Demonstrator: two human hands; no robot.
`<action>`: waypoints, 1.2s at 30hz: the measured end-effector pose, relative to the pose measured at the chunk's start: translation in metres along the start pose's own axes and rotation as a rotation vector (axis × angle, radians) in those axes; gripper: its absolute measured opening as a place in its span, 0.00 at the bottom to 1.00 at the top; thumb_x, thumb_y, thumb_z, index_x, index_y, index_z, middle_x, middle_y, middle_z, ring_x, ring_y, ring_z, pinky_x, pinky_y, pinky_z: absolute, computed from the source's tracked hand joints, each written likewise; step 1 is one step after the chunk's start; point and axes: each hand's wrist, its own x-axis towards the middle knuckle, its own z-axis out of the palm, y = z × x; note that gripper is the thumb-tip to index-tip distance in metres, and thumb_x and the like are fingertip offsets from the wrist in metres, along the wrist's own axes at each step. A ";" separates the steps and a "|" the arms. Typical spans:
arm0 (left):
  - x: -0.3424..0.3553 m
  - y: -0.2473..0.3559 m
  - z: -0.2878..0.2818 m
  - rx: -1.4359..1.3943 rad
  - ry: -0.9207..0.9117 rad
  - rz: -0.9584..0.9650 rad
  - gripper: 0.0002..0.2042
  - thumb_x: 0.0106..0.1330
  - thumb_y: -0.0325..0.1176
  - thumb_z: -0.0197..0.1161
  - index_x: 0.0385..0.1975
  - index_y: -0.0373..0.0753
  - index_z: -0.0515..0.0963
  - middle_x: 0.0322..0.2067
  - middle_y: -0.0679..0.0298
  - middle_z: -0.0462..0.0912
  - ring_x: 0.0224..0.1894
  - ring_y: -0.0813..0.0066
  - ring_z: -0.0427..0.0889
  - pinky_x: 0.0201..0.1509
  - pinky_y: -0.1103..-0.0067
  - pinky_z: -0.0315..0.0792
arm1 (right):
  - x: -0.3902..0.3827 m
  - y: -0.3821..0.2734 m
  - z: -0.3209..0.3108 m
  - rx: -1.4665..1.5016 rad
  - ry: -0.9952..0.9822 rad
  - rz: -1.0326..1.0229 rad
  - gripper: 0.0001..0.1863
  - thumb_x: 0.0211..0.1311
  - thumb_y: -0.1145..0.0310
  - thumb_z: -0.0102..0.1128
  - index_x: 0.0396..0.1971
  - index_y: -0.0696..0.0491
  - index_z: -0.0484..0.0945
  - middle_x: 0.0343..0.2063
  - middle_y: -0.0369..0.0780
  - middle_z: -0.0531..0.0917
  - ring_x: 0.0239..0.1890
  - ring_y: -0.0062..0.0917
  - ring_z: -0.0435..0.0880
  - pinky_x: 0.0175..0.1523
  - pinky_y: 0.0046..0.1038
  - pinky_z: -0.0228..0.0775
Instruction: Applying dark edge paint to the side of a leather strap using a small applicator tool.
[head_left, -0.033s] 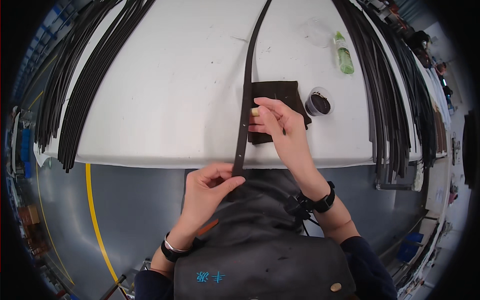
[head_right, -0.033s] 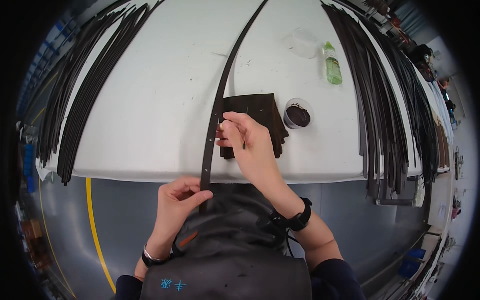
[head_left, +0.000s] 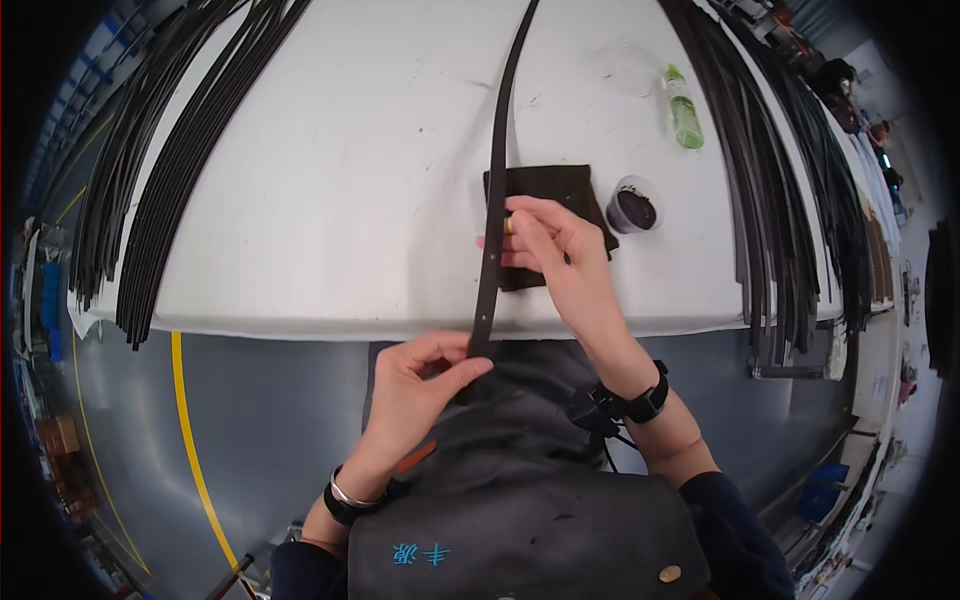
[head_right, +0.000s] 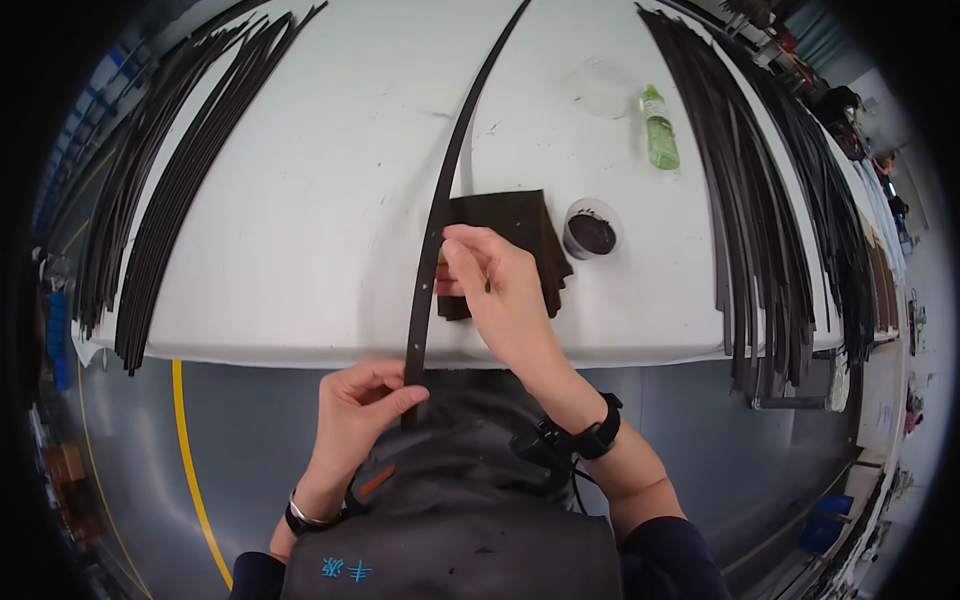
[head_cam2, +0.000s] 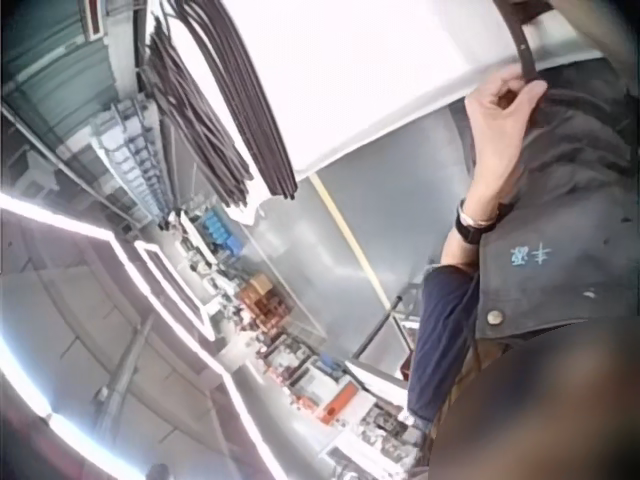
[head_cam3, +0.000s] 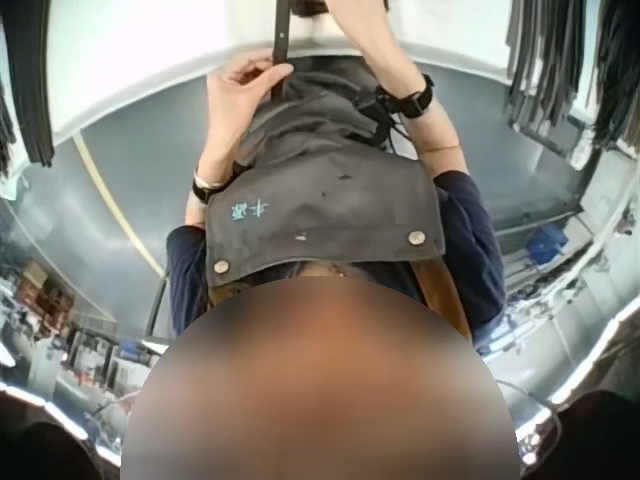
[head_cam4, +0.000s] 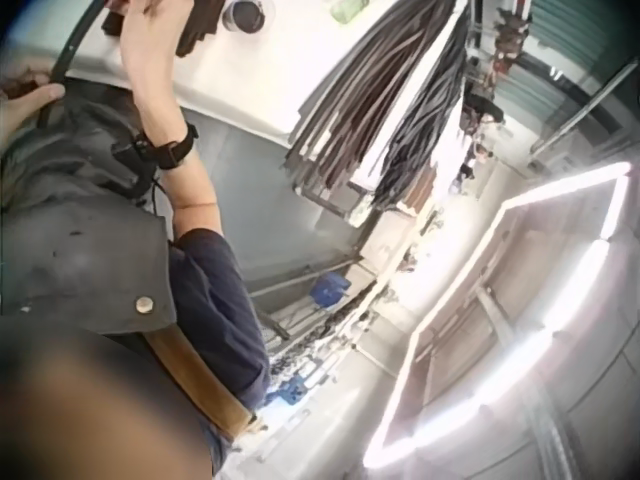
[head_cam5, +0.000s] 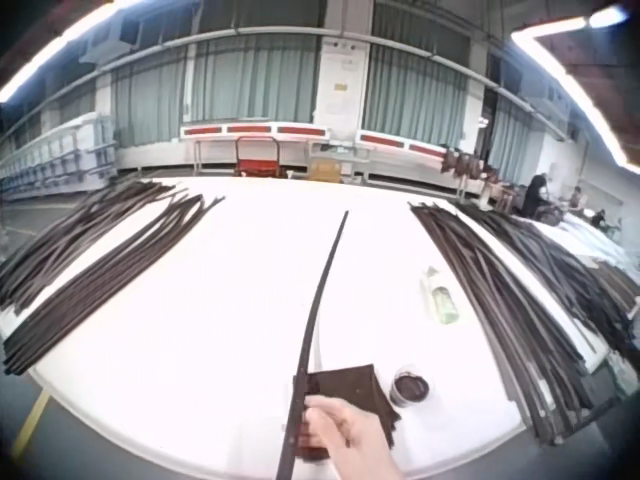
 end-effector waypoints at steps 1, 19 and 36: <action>-0.004 0.001 0.003 0.108 -0.016 -0.002 0.08 0.59 0.25 0.67 0.37 0.31 0.81 0.26 0.68 0.83 0.28 0.86 0.77 0.34 0.86 0.71 | -0.001 0.002 -0.002 0.172 -0.019 0.108 0.15 0.70 0.70 0.50 0.49 0.64 0.71 0.38 0.45 0.83 0.40 0.28 0.84 0.44 0.28 0.79; 0.069 -0.104 -0.007 1.299 -0.461 0.262 0.11 0.62 0.34 0.60 0.38 0.32 0.78 0.37 0.47 0.80 0.41 0.45 0.78 0.47 0.61 0.71 | -0.019 -0.032 -0.036 0.205 -0.019 -0.022 0.13 0.65 0.78 0.55 0.49 0.62 0.74 0.38 0.41 0.83 0.42 0.24 0.83 0.49 0.24 0.76; 0.109 0.054 0.038 -0.066 -0.161 0.196 0.18 0.60 0.23 0.64 0.52 0.30 0.75 0.33 0.63 0.83 0.32 0.79 0.81 0.37 0.83 0.77 | -0.038 -0.009 -0.033 0.104 0.027 0.000 0.10 0.66 0.72 0.56 0.44 0.60 0.78 0.33 0.35 0.83 0.34 0.14 0.79 0.39 0.20 0.73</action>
